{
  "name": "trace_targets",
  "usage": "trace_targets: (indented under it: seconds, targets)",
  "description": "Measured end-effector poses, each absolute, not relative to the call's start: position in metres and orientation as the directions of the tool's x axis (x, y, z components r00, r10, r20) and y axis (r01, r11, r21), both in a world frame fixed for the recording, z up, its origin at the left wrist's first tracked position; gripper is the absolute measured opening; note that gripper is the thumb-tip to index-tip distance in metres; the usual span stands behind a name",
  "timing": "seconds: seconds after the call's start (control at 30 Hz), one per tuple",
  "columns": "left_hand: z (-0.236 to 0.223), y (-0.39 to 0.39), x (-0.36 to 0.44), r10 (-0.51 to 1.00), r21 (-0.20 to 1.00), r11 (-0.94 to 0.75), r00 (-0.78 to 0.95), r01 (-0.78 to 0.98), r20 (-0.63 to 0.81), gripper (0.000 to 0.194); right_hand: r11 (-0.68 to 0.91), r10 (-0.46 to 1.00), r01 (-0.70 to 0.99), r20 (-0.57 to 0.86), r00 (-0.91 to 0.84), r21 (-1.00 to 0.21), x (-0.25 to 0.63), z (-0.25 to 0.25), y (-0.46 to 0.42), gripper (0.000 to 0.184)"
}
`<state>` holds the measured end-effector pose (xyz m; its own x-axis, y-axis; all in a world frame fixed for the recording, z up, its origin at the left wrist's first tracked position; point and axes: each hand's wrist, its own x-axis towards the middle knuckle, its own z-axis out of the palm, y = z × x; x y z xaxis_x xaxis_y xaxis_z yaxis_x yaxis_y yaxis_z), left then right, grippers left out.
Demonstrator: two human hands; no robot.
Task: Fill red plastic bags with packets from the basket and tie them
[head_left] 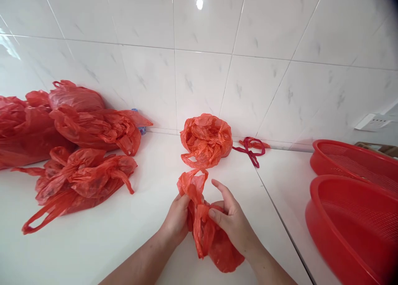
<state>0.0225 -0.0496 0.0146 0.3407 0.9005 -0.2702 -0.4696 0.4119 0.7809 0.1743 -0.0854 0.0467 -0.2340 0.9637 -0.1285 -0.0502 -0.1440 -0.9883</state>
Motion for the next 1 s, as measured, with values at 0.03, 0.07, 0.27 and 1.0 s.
trace_targets:
  seconds: [0.03, 0.07, 0.27, 1.0]
  targets:
    - [0.015, -0.05, 0.025, 0.906, 0.794, 0.397, 0.333, -0.46, -0.259, 0.016, -0.151, 0.961, -0.05, -0.134, -0.241, -0.987, 0.174, 0.047, -0.084, 0.078]
    - [0.016, -0.05, 0.028, 0.915, 0.808, 0.372, 0.324, -0.457, -0.239, 0.015, -0.158, 0.956, -0.044, -0.142, -0.256, -0.986, 0.173, 0.046, -0.083, 0.075]
    - [0.013, -0.053, 0.043, 0.931, 0.886, 0.221, 0.359, -0.408, -0.067, 0.016, -0.165, 0.972, -0.008, -0.161, -0.174, -0.986, 0.165, 0.033, -0.078, 0.015]
    - [0.015, -0.047, 0.027, 0.965, 0.997, 0.043, 0.26, -0.071, -0.023, 0.032, -0.272, 0.894, -0.561, 0.011, -0.448, -0.782, 0.19, 0.022, -0.073, 0.056]
